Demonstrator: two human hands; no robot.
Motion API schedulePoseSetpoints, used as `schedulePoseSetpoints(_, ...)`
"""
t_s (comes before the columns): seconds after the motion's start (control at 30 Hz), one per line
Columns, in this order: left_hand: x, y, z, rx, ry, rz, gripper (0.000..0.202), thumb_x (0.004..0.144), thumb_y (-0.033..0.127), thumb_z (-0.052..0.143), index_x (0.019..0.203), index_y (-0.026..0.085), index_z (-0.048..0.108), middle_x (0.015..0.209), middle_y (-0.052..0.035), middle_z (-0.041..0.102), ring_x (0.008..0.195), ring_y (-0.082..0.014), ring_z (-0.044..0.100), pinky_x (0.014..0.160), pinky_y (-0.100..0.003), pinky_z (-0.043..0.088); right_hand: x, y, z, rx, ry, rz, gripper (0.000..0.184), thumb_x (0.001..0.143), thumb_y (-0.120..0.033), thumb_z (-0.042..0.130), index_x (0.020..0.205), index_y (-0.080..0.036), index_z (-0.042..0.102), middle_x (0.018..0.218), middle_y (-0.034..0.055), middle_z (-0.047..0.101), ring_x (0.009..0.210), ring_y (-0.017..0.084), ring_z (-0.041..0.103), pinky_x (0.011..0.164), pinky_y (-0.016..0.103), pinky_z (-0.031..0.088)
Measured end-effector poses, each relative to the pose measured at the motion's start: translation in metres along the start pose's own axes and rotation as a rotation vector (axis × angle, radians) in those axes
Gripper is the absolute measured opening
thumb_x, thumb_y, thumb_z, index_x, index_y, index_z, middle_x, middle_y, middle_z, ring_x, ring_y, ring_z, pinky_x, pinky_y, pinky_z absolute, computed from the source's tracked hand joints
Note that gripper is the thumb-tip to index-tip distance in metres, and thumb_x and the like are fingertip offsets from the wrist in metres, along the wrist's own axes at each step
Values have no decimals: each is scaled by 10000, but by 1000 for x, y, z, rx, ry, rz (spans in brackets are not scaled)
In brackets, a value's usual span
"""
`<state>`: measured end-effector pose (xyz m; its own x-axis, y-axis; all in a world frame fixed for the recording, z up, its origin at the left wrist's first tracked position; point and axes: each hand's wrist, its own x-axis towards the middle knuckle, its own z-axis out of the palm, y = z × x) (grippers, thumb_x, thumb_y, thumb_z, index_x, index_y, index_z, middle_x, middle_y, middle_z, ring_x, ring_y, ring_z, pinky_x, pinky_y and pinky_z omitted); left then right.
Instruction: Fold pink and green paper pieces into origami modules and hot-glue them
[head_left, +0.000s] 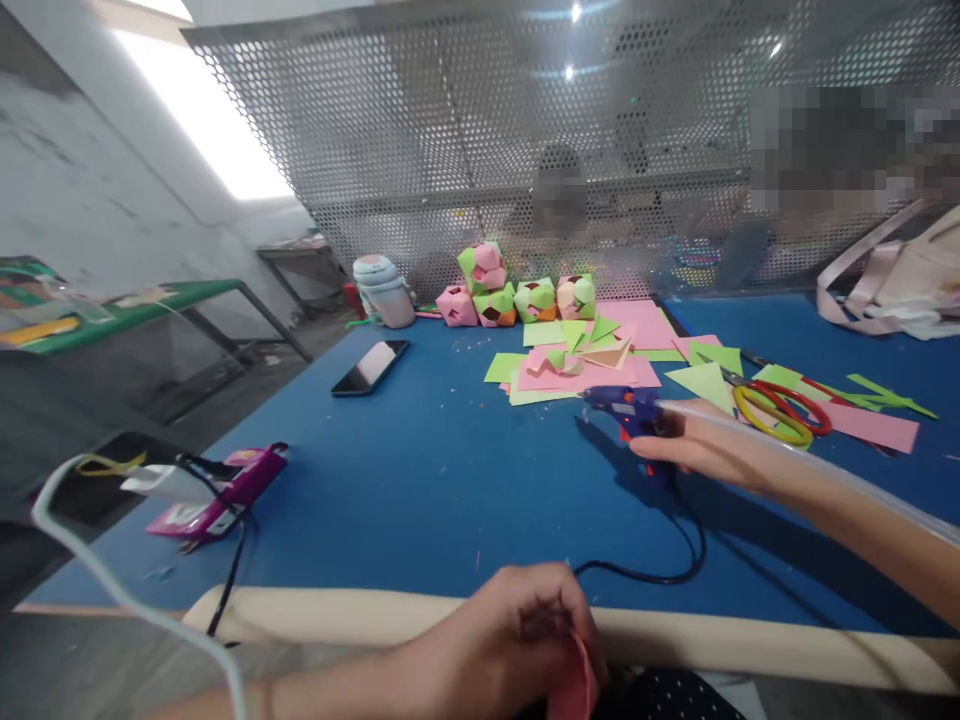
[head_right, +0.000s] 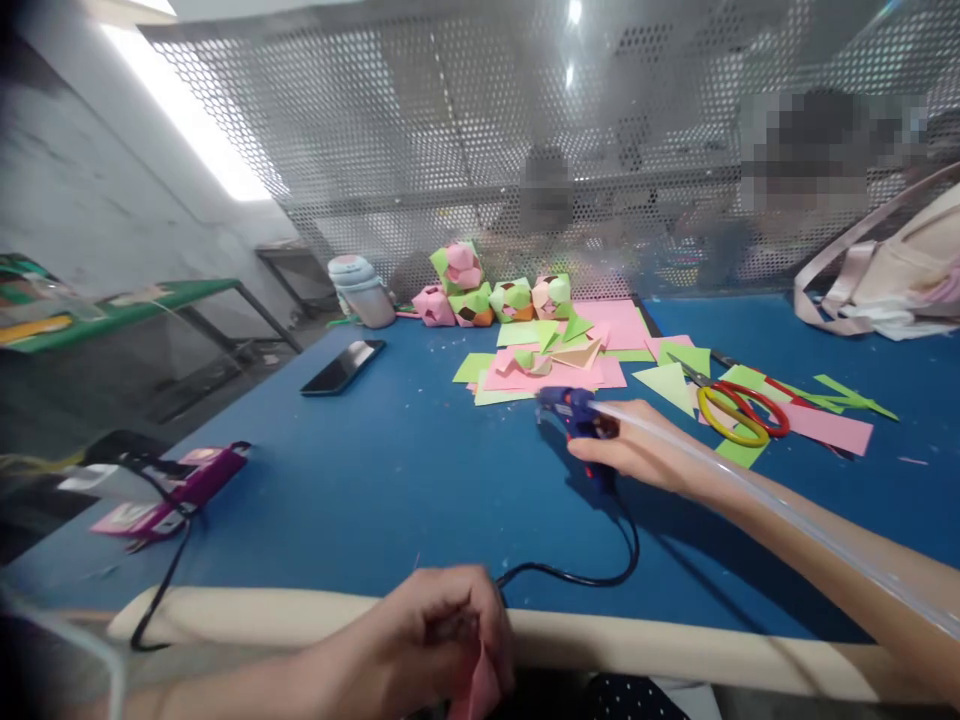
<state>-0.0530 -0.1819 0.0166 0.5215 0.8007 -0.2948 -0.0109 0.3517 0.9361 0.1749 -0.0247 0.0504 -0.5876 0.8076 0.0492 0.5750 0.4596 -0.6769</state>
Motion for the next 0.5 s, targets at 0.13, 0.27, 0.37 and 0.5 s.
schedulePoseSetpoints(0.13,-15,10,0,445,-190,175,132,858,239,514,772,188,600,887,-92,716,814,-174,651,814,-329,513,44,-45,20,125,8,-214,221,849,-395,577,840,-180,626,671,2,628,514,111,508,450,245,362)
schedulePoseSetpoints(0.27,-35,14,-18,761,-12,290,149,863,139,465,820,215,585,779,-12,704,731,-125,643,1097,-395,324,115,-74,51,229,-12,-261,379,833,-522,558,729,-159,592,540,-6,529,458,102,450,423,247,319)
schedulePoseSetpoints(0.37,-51,3,-36,838,161,379,164,877,108,442,906,212,566,901,-39,708,851,-133,651,1055,-350,390,170,-91,79,305,-26,-162,329,822,-451,586,675,-158,563,495,-10,502,425,97,450,415,240,349)
schedulePoseSetpoints(0.5,-67,-14,-53,921,101,644,150,887,122,442,825,198,556,811,-55,677,810,-139,653,770,-205,534,226,-105,115,292,3,-83,315,813,-393,586,604,-161,541,446,-1,492,393,109,458,392,242,374)
